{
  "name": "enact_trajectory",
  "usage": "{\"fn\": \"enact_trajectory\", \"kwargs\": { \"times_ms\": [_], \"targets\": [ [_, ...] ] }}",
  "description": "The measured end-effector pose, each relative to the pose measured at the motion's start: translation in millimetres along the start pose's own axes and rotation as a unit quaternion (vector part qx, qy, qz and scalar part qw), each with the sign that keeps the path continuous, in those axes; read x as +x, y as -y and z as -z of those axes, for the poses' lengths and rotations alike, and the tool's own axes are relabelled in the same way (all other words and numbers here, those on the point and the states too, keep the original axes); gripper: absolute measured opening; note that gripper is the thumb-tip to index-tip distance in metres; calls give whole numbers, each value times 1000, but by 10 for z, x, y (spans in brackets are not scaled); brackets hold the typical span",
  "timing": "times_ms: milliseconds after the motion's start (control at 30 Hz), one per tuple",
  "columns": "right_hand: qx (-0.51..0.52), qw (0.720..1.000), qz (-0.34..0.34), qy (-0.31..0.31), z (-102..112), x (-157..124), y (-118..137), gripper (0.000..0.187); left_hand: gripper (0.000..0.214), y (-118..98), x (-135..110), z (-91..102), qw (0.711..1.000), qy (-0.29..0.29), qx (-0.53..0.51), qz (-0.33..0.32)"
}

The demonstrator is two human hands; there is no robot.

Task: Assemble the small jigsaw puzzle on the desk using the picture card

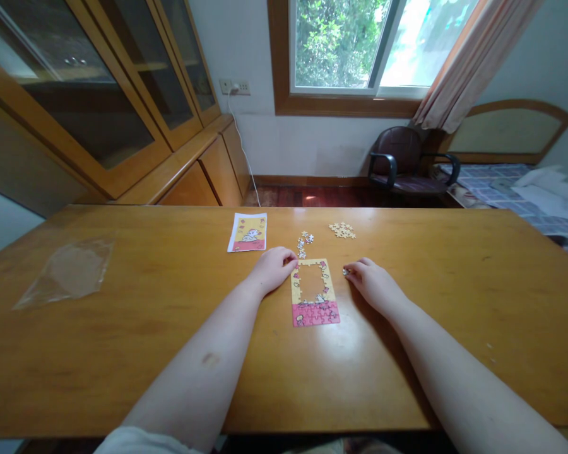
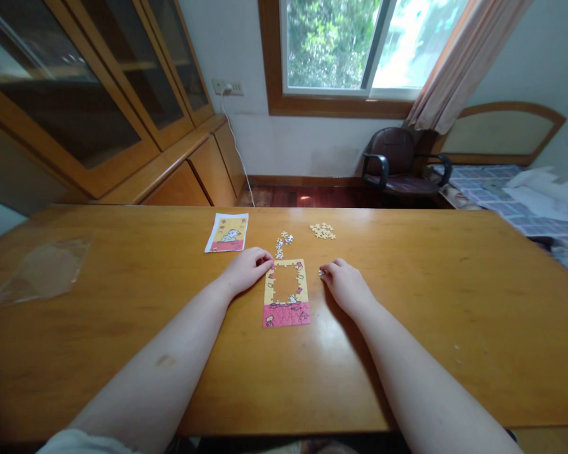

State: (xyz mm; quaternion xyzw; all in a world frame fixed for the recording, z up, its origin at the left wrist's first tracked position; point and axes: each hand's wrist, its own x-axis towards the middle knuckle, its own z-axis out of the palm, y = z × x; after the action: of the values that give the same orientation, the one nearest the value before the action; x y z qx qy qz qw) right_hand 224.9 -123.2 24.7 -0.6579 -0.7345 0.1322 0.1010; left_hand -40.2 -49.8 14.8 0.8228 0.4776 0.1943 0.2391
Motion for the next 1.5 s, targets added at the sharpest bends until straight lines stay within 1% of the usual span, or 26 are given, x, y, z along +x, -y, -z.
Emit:
{"fn": "enact_trajectory", "kwargs": {
  "times_ms": [100,233,300,433,600,700,800,900,967,1033,1100,1167,1300,1400,1500],
  "targets": [
    [26,1000,-12,5,-23,11,-30,20,22,8,6,-6,1000,0,1,-4],
    [49,998,-19,41,-11,-11,-32,11,23,17,14,-15,1000,1,3,-1],
    [56,997,-13,54,9,-37,-9,10,23,20,15,-17,1000,2,2,1],
    [86,995,-3,60,45,-83,60,8,22,18,13,-11,1000,1,1,0],
    [168,982,-27,87,97,-110,140,8,21,7,7,-1,1000,5,4,0],
    [207,975,-41,74,116,-129,187,10,21,14,6,-6,1000,5,3,-2],
    [247,965,-51,68,84,-160,258,12,21,26,8,-13,1000,1,4,-5],
    [267,959,-48,75,17,-192,346,13,21,27,11,-15,1000,0,5,-4],
    [256,962,-39,82,-15,-207,390,13,22,24,12,-14,1000,1,5,-3],
    [222,972,-21,75,-16,-220,408,14,22,23,13,-14,1000,3,6,-2],
    [169,984,10,59,22,-235,405,16,22,29,13,-18,1000,4,8,-2],
    [110,991,54,61,89,-256,394,21,21,39,13,-23,1000,2,8,-5],
    [27,982,138,122,220,-309,399,36,20,50,11,-26,1000,-2,6,-9],
    [8,977,160,139,242,-335,417,36,21,45,10,-23,1000,-1,5,-6],
    [-3,975,167,144,206,-345,420,34,21,38,9,-23,1000,0,5,-4]
  ]
}}
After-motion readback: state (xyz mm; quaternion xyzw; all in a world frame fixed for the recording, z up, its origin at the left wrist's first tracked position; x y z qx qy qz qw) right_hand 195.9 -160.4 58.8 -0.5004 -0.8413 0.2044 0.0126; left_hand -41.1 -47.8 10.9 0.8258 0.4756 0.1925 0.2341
